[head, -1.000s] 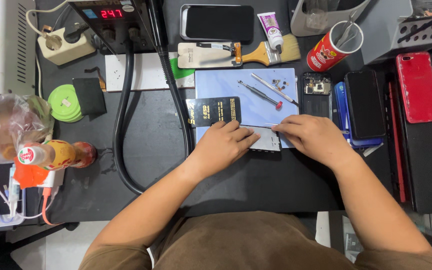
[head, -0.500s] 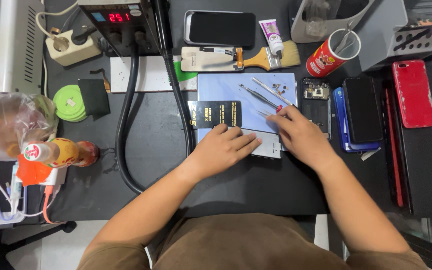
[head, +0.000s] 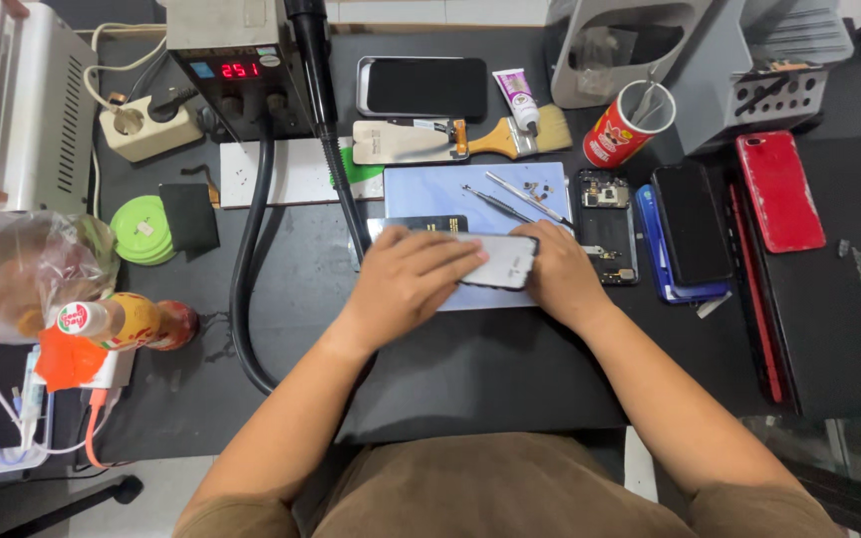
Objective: The person disassembles a smartphone, removes the battery, and uses a metal tool to scrape adhesive residue from the phone's frame. The person then places the phone face down on the workbench.
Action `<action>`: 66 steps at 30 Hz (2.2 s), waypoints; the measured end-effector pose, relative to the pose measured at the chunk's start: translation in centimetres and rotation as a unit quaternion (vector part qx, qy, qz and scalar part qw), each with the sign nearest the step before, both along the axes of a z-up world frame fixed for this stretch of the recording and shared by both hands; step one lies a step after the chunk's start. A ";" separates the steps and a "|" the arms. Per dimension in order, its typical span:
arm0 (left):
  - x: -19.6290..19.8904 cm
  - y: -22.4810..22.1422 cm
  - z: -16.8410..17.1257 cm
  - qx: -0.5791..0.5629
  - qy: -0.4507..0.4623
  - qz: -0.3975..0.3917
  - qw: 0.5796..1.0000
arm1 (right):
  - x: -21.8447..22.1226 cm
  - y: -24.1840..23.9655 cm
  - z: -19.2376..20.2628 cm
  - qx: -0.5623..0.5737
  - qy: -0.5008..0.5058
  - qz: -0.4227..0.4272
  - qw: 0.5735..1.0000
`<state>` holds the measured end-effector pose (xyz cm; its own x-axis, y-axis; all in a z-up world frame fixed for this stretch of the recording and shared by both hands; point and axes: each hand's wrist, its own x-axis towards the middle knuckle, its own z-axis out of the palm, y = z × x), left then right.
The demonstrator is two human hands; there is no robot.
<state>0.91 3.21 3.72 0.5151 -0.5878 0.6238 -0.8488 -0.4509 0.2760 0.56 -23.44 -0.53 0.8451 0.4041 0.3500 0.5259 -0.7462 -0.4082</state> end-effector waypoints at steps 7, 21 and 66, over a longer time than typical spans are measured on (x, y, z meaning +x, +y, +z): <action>0.5 0.8 -0.9 0.006 -0.043 0.063 0.997 | 0.1 -0.1 -0.7 -0.063 -0.046 0.037 0.996; 0.5 1.2 1.0 0.021 -0.057 0.055 0.997 | -0.8 0.2 0.5 0.363 0.195 -0.072 0.908; 5.8 -2.8 -6.2 -0.487 0.689 -0.406 0.352 | 6.9 1.9 -5.3 0.588 0.154 0.015 0.794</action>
